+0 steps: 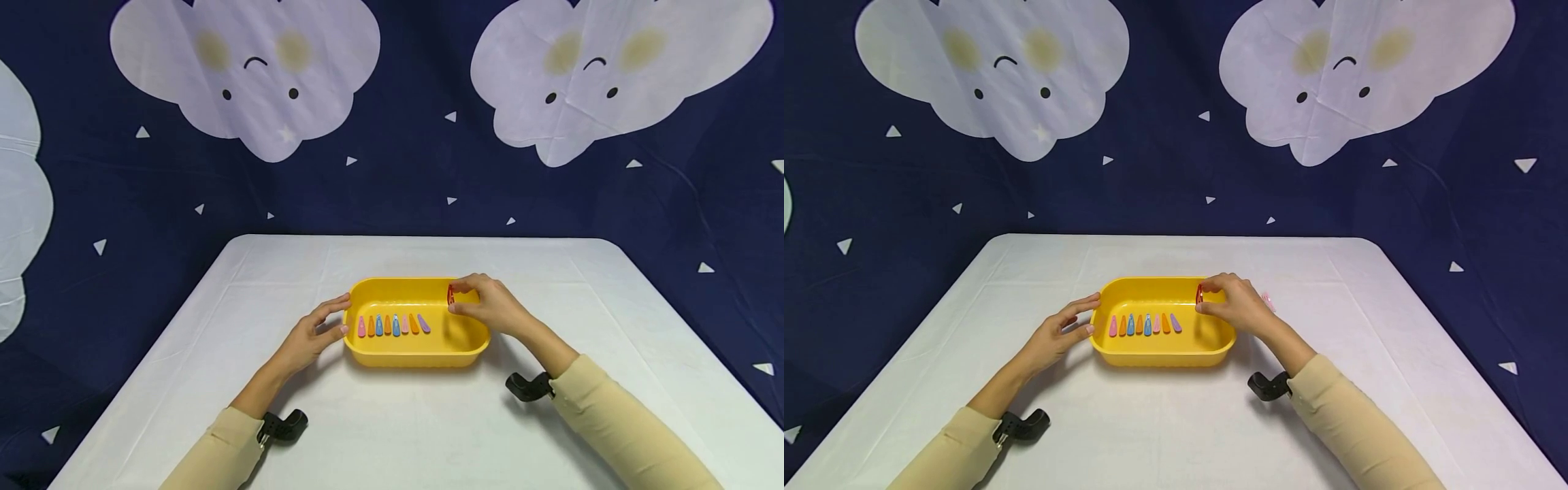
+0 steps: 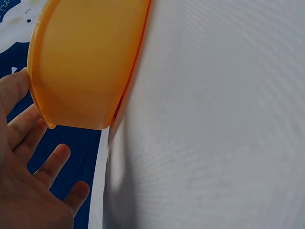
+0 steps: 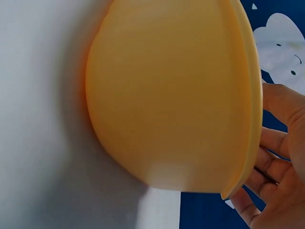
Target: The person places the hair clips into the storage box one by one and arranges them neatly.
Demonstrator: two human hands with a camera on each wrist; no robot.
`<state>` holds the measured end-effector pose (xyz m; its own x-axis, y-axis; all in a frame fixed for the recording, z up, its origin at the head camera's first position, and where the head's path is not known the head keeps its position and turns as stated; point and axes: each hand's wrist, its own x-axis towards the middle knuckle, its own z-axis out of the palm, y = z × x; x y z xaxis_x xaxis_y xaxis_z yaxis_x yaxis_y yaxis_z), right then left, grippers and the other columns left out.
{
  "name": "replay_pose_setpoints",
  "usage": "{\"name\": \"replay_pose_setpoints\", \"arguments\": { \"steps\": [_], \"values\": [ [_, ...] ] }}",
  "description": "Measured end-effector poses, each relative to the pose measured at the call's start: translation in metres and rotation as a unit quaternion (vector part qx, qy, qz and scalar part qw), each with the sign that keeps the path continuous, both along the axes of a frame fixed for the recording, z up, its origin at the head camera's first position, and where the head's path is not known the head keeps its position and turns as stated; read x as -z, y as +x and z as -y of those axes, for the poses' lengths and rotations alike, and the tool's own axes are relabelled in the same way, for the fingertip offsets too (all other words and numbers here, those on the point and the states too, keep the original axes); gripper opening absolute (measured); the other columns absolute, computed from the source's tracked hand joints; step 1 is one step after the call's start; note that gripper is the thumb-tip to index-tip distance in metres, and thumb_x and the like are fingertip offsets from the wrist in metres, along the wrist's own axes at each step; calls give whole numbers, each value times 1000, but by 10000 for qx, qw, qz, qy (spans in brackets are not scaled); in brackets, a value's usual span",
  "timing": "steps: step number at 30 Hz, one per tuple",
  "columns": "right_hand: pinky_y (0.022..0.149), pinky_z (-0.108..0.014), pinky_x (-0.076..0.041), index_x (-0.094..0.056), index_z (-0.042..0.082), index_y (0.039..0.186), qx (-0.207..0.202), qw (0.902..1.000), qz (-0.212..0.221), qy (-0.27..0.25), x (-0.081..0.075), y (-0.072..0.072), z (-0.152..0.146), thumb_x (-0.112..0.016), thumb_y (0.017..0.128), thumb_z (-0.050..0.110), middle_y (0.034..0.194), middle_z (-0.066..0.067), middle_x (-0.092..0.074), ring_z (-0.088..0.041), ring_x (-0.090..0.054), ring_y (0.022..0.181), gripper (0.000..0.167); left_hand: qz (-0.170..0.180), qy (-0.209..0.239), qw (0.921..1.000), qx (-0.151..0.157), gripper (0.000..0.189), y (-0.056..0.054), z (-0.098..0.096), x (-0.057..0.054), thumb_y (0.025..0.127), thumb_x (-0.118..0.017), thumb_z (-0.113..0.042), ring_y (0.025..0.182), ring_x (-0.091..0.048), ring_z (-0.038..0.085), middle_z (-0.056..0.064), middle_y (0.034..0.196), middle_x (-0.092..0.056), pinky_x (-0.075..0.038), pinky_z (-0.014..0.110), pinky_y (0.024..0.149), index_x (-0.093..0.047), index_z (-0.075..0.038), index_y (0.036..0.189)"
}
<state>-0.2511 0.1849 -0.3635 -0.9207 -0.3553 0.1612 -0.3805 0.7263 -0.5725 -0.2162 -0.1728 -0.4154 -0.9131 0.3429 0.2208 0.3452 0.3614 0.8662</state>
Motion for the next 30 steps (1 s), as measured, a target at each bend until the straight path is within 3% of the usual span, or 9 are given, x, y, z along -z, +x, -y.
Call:
{"name": "replay_pose_setpoints", "arguments": {
  "steps": [6,13,23,30],
  "values": [
    [99,-48,-43,-65,10,118,-94,9999,-126,3,4,0,9,-74,80,32,112,-7,-68,-27,-58,107,45,-33,-7,10000,18,46,0,0,0,91,-62,-23,143,-28,30,3,150,-40,-23,62,112,-51,-8,133],
    [97,-46,-47,-65,8,117,-221,9997,18,98,11,-2,18,-74,81,31,111,-9,-68,-27,-59,107,44,-6,-44,10000,13,46,1,0,-1,91,-62,-24,143,-28,29,3,150,-40,-24,61,112,-51,-8,133],
    [99,-49,-38,-67,6,113,-263,9972,-32,703,14,-6,27,-74,80,30,111,-8,-70,-26,-63,105,42,41,-27,10000,5,45,2,-1,-3,91,-62,-22,143,-27,29,2,150,-40,-23,61,113,-51,-9,133],
    [88,-40,-39,-69,11,109,-128,9923,-261,1204,18,-4,32,-76,77,34,106,-3,-73,-21,-65,101,40,65,-4,10000,13,46,4,-1,-5,91,-62,-25,144,-27,29,2,151,-39,-23,61,113,-51,-9,133]
  ]
}}
